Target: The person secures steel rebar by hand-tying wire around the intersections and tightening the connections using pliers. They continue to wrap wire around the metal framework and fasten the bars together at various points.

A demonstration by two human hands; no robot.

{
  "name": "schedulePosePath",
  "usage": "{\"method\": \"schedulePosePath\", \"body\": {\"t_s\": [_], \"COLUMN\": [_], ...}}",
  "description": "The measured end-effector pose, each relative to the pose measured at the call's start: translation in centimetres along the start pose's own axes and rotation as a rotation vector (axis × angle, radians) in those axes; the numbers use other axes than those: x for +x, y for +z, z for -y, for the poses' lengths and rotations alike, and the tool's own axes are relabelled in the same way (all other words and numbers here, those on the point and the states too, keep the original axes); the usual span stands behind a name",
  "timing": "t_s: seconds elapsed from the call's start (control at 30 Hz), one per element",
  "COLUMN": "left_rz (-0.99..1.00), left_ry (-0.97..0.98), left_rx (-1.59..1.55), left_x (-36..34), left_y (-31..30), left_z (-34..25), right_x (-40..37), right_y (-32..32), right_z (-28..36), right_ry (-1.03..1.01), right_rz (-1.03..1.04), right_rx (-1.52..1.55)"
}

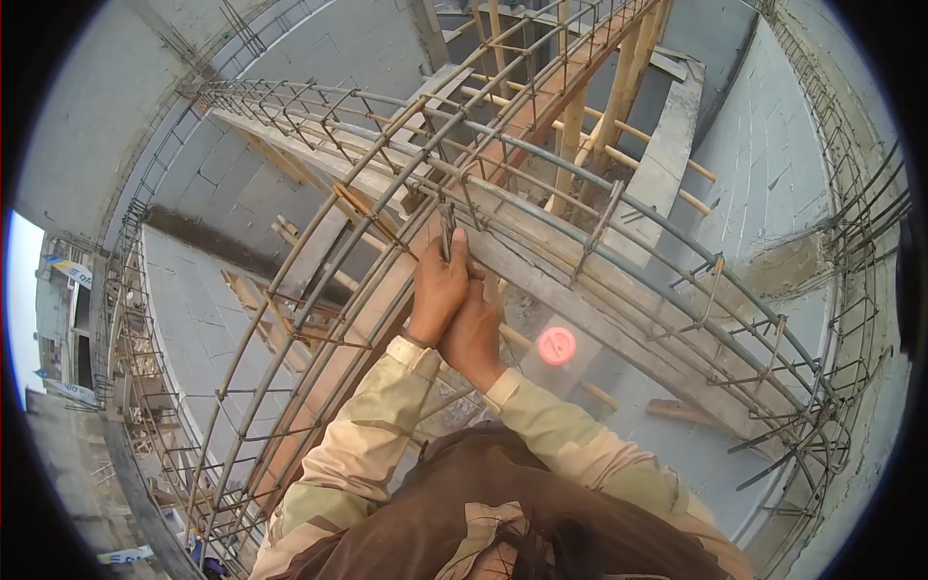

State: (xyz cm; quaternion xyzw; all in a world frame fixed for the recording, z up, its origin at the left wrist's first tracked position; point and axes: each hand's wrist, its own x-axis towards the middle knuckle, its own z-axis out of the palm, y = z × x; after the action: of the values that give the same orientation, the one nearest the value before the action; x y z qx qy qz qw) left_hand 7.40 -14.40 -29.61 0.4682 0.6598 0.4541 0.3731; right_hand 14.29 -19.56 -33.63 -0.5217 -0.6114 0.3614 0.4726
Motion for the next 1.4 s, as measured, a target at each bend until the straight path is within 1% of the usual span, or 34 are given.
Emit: {"method": "schedulePosePath", "body": {"t_s": [0.03,0.1,0.13,0.17,0.23,0.27,0.37,0.4,0.43,0.47,0.5,0.53,0.57,0.6,0.63,0.67,0.7,0.77,0.83,0.87,0.9,0.93,0.97,1.03,1.07,1.1,1.17,1.2,1.23,1.27,1.3,1.33,1.37,1.4], "left_rz": [0.0,-0.04,-0.077,-0.08,-0.144,-0.141,-0.135,-0.039,0.059,0.125,0.132,0.176,0.218,0.269,0.272,0.331,0.392,0.417,0.471,0.467,0.366,0.271,0.278,-0.045,-0.123,-0.121,-0.232,-0.17,-0.166,0.016,0.184,0.217,0.216,0.262], "left_ry": [0.011,0.125,0.153,0.159,0.133,0.125,0.184,0.1,0.021,-0.082,-0.071,-0.078,-0.087,-0.105,-0.093,-0.103,-0.116,-0.115,-0.108,-0.127,-0.108,-0.087,-0.091,0.022,0.163,0.156,0.218,0.243,0.237,0.028,-0.192,-0.239,-0.248,-0.203], "left_rx": [0.011,0.231,0.313,0.317,0.514,0.521,0.53,0.494,0.456,0.318,0.321,0.107,-0.104,-0.195,-0.192,-0.305,-0.416,-0.379,-0.383,-0.383,-0.306,-0.225,-0.219,-0.078,0.226,0.231,0.734,0.754,0.755,0.41,0.055,-0.107,-0.117,-0.138], "left_x": [0.0,0.0,0.0,0.4,0.9,1.3,1.4,1.4,1.6,1.2,1.3,1.3,1.1,1.1,1.2,1.2,1.4,2.1,2.2,1.5,0.8,0.1,-0.3,-1.1,-0.2,-0.1,0.0,1.1,1.0,0.5,0.1,0.2,-0.1,0.3], "left_y": [-0.3,-0.8,-0.5,-0.4,-0.2,-0.1,-0.4,-0.7,-1.0,-1.1,-1.2,-1.4,-1.5,-1.6,-1.4,-1.3,-1.4,-1.9,-2.4,-2.5,-2.2,-1.8,-1.0,0.4,0.6,0.9,1.6,1.4,1.2,0.9,0.6,0.2,-0.1,-0.4], "left_z": [-0.1,0.7,1.1,1.3,1.8,2.1,2.0,1.4,0.6,-0.4,-0.1,0.3,0.4,0.5,0.5,0.9,1.3,1.9,2.7,2.9,3.0,2.9,2.5,1.9,3.0,1.9,0.1,2.1,0.9,-1.1,-1.9,-1.7,-0.9,-0.3], "right_x": [0.2,0.2,0.3,0.7,0.7,0.9,0.6,0.4,0.2,0.1,-0.3,-0.7,-0.9,-0.7,-0.3,-0.1,0.0,0.1,-0.6,-1.1,-1.2,-1.1,-1.0,-0.9,-1.1,-1.1,-1.3,-1.3,-1.4,-1.6,-1.9,-1.9,-2.5,-2.3], "right_y": [-0.4,-0.7,0.9,2.1,3.5,3.3,1.1,1.1,0.3,-1.8,-2.5,-3.1,-3.9,-4.4,-4.6,-4.2,-3.4,-1.4,-0.2,-0.9,-1.4,-0.1,0.6,1.9,2.4,2.4,2.0,0.4,-1.2,-2.8,-4.0,-4.7,-4.6,-4.2], "right_z": [0.8,1.8,-0.2,-1.5,-2.9,-2.7,-0.5,-0.8,-0.8,0.1,-0.8,-1.8,-2.4,-2.9,-3.3,-3.6,-4.1,-4.9,-5.9,-4.8,-4.3,-5.9,-6.5,-6.8,-6.5,-6.0,-4.7,-3.3,-2.0,-1.0,0.1,1.3,1.1,0.5], "right_ry": [-0.004,0.093,0.08,0.076,0.033,0.131,0.223,0.145,0.131,0.217,0.325,0.49,0.489,0.568,0.636,0.606,0.595,0.612,0.645,0.652,0.64,0.473,0.478,-0.004,0.113,0.121,0.248,0.289,0.295,0.279,0.263,0.24,0.243,0.221], "right_rz": [-0.009,0.059,0.053,0.05,0.047,0.101,0.095,0.025,0.016,0.164,0.345,0.505,0.499,0.624,0.755,0.819,0.819,0.966,1.003,0.789,0.586,0.419,0.412,-0.029,-0.033,-0.031,-0.056,-0.005,-0.003,0.008,0.033,0.048,0.056,0.043], "right_rx": [0.012,-0.001,-0.02,-0.015,-0.027,0.009,0.029,-0.072,-0.065,0.233,0.554,0.836,0.839,1.066,1.291,1.36,1.362,1.839,1.904,1.603,1.294,0.902,0.907,0.294,0.217,0.22,0.076,-0.061,-0.063,-0.202,-0.346,-0.412,-0.422,-0.317]}}
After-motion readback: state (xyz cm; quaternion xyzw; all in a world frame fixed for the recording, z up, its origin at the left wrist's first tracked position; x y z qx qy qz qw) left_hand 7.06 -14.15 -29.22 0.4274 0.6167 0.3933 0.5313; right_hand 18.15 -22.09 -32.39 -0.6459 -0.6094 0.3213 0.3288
